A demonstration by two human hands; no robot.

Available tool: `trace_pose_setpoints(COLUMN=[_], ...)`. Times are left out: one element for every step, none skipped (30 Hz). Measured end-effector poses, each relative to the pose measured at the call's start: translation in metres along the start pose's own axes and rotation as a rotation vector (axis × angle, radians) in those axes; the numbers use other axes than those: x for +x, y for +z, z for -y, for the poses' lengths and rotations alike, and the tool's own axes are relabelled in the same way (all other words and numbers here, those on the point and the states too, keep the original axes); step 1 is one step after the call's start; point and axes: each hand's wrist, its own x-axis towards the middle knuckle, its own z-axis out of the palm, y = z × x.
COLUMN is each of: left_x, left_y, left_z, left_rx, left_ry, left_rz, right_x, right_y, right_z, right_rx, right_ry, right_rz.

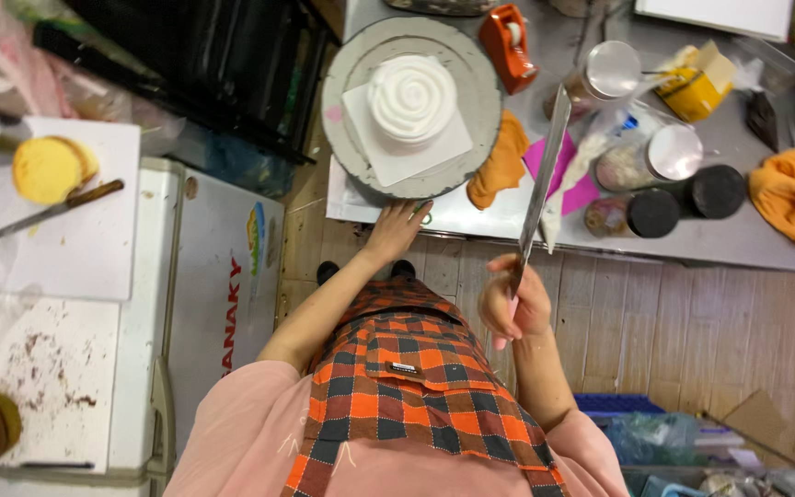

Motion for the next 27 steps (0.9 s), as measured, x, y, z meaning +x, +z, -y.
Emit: trace_pose_setpoints(left_x=[0.0,0.002,0.001,0.002,0.005,0.008,0.011,0.016,0.021,0.029,0.041,0.051,0.059,0.065,0.07,0.072,0.075,0.078,0.083,0.091,0.098,0.113,0.129,0.145,0.159,0.163,0.167], left_y=[0.0,0.0,0.002,0.005,0.007,0.01,0.014,0.019,0.025,0.031,0.037,0.041,0.044,0.046,0.047,0.048,0.049,0.048,0.047,0.045,0.042,0.038,0.031,0.023,0.014,0.006,-0.001], left_z=[-0.001,-0.003,-0.004,-0.006,-0.007,-0.007,-0.009,-0.01,-0.012,-0.015,-0.018,-0.021,-0.022,-0.024,-0.028,-0.033,-0.04,-0.047,-0.057,-0.069,-0.081,-0.096,-0.106,-0.115,-0.121,-0.126,-0.129], left_rx=[0.023,0.046,0.064,0.029,-0.005,-0.039,-0.046,-0.053,-0.061,-0.115,-0.167,-0.218,-0.179,-0.139,-0.101,-0.112,-0.124,-0.136,-0.216,-0.296,-0.373,-0.447,-0.517,-0.686,-0.854,-0.786,-0.718], left_ry=[0.032,0.064,0.091,0.103,0.111,0.119,0.125,0.131,0.133,0.091,0.049,0.006,-0.022,-0.049,-0.074,-0.07,-0.064,-0.059,-0.061,-0.063,-0.07,-0.026,0.015,0.015,0.016,0.042,0.064], left_rz=[-0.061,-0.123,-0.181,-0.189,-0.2,-0.211,-0.19,-0.17,-0.15,-0.15,-0.151,-0.153,-0.086,-0.019,0.045,0.141,0.235,0.329,0.316,0.302,0.288,0.116,-0.057,-0.128,-0.203,-0.223,-0.246], right_x=[-0.002,-0.003,-0.005,-0.007,-0.008,-0.011,-0.014,-0.018,-0.024,-0.03,-0.036,-0.042,-0.05,-0.058,-0.065,-0.071,-0.078,-0.084,-0.09,-0.095,-0.099,-0.102,-0.103,-0.103,-0.101,-0.1,-0.096], right_y=[0.006,0.01,0.015,0.018,0.02,0.02,0.02,0.019,0.018,0.016,0.013,0.012,0.012,0.013,0.014,0.016,0.018,0.02,0.024,0.029,0.031,0.032,0.032,0.032,0.031,0.031,0.031], right_z=[-0.001,-0.001,-0.003,-0.006,-0.008,-0.008,-0.008,-0.006,-0.005,-0.003,0.001,0.005,0.009,0.012,0.016,0.018,0.02,0.022,0.024,0.026,0.026,0.027,0.028,0.027,0.027,0.027,0.028], right_rx=[-0.003,-0.007,-0.005,0.009,0.023,0.037,0.03,0.023,0.019,0.016,0.012,0.009,-0.009,-0.028,-0.048,-0.065,-0.084,-0.103,-0.104,-0.105,-0.102,-0.111,-0.117,-0.124,-0.163,-0.202,-0.24], right_ry=[-0.011,-0.023,-0.032,-0.046,-0.058,-0.07,-0.086,-0.102,-0.115,-0.126,-0.137,-0.149,-0.18,-0.211,-0.241,-0.272,-0.301,-0.33,-0.356,-0.383,-0.409,-0.411,-0.412,-0.412,-0.385,-0.357,-0.324], right_rz=[0.003,0.007,0.006,0.015,0.028,0.041,0.027,0.013,-0.002,-0.011,-0.019,-0.026,-0.057,-0.089,-0.12,-0.141,-0.161,-0.181,-0.21,-0.239,-0.265,-0.284,-0.302,-0.32,-0.333,-0.346,-0.356])
